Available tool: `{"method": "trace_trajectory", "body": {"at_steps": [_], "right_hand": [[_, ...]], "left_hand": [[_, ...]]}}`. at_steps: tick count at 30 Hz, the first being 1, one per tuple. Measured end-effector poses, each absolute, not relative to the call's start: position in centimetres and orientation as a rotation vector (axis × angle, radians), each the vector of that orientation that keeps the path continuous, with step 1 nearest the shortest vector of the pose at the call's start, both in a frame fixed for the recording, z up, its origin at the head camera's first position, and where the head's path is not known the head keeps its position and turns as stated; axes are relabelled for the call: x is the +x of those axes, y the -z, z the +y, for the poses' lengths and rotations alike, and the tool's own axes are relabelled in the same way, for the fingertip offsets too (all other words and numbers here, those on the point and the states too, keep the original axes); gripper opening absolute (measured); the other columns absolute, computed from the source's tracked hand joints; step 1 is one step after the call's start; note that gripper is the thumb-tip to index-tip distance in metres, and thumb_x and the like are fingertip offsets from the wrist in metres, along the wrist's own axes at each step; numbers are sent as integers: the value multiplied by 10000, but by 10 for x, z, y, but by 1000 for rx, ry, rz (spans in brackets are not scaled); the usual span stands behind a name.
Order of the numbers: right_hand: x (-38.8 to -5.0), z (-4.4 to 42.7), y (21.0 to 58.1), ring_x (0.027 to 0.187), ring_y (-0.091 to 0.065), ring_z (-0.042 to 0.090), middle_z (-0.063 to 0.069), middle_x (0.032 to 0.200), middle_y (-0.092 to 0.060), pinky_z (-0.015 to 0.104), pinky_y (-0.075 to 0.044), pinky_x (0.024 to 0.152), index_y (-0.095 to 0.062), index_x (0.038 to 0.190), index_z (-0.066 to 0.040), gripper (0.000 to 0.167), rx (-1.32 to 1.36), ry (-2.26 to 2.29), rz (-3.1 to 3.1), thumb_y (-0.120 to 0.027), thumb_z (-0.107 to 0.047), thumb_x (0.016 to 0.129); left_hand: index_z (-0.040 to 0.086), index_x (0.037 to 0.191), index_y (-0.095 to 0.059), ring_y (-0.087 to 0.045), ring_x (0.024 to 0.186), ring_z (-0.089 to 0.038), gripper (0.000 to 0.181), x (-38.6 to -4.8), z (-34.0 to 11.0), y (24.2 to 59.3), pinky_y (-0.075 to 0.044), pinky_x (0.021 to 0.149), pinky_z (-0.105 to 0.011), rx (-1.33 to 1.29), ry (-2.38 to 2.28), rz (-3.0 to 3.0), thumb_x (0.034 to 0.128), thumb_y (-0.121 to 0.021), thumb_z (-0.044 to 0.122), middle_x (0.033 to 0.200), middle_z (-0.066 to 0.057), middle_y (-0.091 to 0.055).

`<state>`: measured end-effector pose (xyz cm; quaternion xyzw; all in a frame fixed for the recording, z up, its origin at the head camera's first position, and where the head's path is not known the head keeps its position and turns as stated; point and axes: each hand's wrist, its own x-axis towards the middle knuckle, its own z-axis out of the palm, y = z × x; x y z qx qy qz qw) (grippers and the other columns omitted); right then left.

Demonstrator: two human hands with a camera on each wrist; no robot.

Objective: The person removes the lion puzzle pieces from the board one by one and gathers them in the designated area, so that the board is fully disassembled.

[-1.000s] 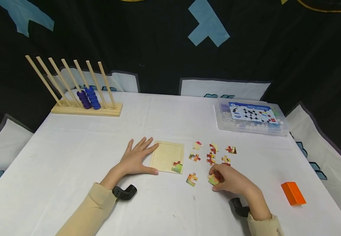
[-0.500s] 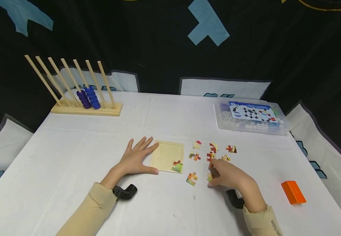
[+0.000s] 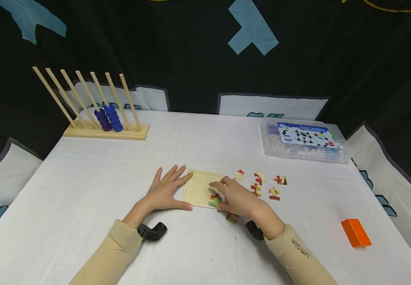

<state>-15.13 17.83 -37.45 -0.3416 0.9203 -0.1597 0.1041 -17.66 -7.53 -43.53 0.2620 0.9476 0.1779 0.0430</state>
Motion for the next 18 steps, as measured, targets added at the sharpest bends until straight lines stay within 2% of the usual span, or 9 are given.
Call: {"method": "trace_trajectory", "body": {"at_steps": [5,12,18], "right_hand": [[-154,167,382,938,-421,237,124,1134,-452,340,-418,742,-489,1298,-78,594,-1062,444,2735,-735,-176,766],[-155,167,386,915,-422,200,87,1110,-481,331,-404,745,-558,1233,-64,482,-1029,490,2691,-703,-215,798],[-156,175,391,945,-430,219,101,1118,-471,363,-402,776,-552,1230,-51,549,-1005,561,2668,-738,-261,758]], "left_hand": [[249,1441,-256,-10,1367,-236,1026,-176,-75,435,114,1014,-526,795,-537,2892,611,-575,762,1503,-24,-106],[243,1440,-262,-15,1368,-239,1022,-175,-75,435,116,1013,-527,801,-553,2893,614,-587,750,1504,-26,-112],[247,1439,-263,-15,1368,-238,1020,-175,-75,435,116,1015,-521,787,-535,2896,613,-594,745,1504,-23,-113]]}}
